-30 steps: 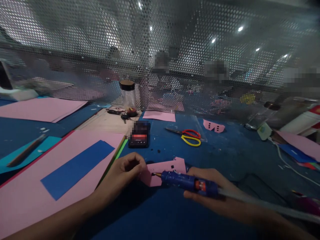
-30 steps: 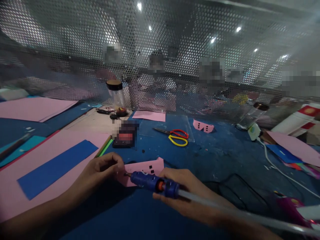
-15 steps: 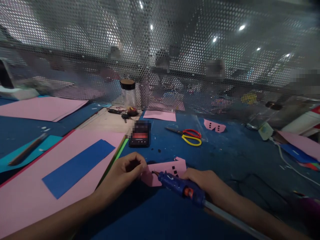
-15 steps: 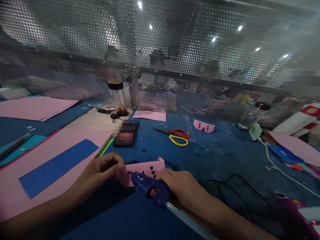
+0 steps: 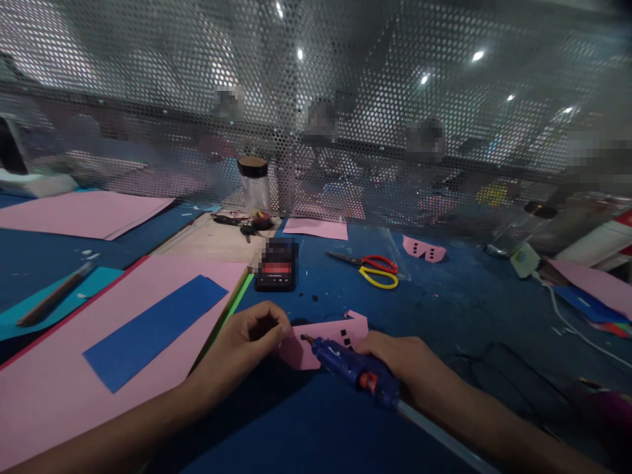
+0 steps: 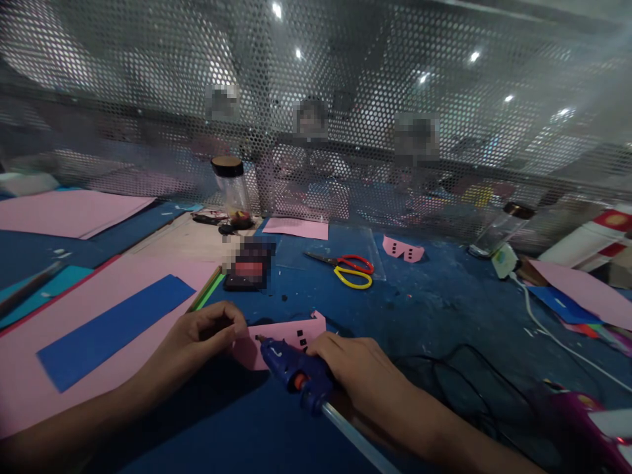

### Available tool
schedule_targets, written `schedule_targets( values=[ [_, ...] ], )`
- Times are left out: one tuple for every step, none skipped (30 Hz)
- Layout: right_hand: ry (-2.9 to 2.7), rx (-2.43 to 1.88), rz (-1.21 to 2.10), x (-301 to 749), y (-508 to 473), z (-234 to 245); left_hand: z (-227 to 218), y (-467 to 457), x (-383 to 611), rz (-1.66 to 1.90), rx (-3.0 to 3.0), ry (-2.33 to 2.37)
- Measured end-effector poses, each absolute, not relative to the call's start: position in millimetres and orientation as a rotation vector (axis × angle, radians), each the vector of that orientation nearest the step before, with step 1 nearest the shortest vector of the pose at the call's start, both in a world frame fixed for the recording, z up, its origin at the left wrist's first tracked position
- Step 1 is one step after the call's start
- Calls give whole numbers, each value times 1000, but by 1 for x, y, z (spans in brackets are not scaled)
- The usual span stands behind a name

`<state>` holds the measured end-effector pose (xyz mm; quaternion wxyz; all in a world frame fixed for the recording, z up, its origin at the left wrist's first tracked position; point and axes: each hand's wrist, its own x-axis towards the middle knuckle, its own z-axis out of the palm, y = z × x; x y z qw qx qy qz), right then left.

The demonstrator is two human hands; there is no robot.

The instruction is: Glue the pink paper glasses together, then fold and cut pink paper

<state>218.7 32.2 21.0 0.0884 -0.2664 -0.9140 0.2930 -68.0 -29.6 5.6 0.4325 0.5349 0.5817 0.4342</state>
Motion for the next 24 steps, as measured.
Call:
schedule_targets(
  values=[
    [-2715, -790, 872, 218, 32, 23, 6, -29, -68, 1079, 1328, 1437],
    [-2713, -791, 872, 218, 31, 24, 6, -29, -68, 1077, 1325, 1427],
    [-2712, -792, 868, 218, 31, 25, 6, -29, -68, 1076, 1325, 1425],
    [-2715, -788, 867, 218, 31, 26, 6, -29, -68, 1074, 1327, 1428],
    [-2720, -782, 865, 217, 31, 26, 6, -29, -68, 1072, 1329, 1437],
    [-2727, -774, 866, 217, 31, 25, 5, -29, -68, 1071, 1332, 1445],
    [-2730, -769, 861, 217, 31, 23, 5, -29, -68, 1071, 1335, 1449],
    [-2728, -775, 851, 217, 32, 22, 5, -29, -69, 1070, 1338, 1447],
    [-2726, -783, 840, 217, 32, 20, 5, -29, -69, 1071, 1340, 1443],
    [-2721, -795, 828, 217, 32, 19, 5, -29, -69, 1074, 1344, 1444],
    [-2715, -803, 820, 217, 32, 18, 5, -30, -69, 1076, 1350, 1448],
    [-2711, -803, 821, 218, 32, 18, 5, -30, -69, 1077, 1355, 1452],
    [-2704, -802, 826, 218, 31, 18, 5, -30, -69, 1076, 1357, 1453],
    [-2702, -796, 837, 218, 30, 18, 6, -30, -69, 1077, 1355, 1452],
    [-2701, -789, 849, 218, 29, 19, 6, -29, -68, 1075, 1351, 1448],
    [-2702, -787, 861, 217, 29, 20, 7, -29, -68, 1073, 1346, 1444],
    [-2704, -782, 873, 217, 28, 21, 7, -29, -68, 1069, 1341, 1443],
    [-2711, -784, 885, 217, 27, 22, 7, -29, -67, 1066, 1336, 1445],
    [-2716, -783, 896, 217, 27, 22, 7, -29, -67, 1066, 1334, 1447],
    [-2719, -777, 901, 217, 26, 23, 7, -29, -67, 1066, 1335, 1449],
    [-2717, -772, 900, 217, 27, 23, 7, -29, -67, 1072, 1337, 1450],
    [-2715, -762, 895, 217, 27, 22, 7, -29, -67, 1078, 1339, 1451],
    [-2713, -755, 890, 217, 28, 22, 7, -29, -67, 1081, 1339, 1450],
    [-2713, -748, 886, 217, 29, 21, 7, -28, -67, 1085, 1337, 1451]
  ],
)
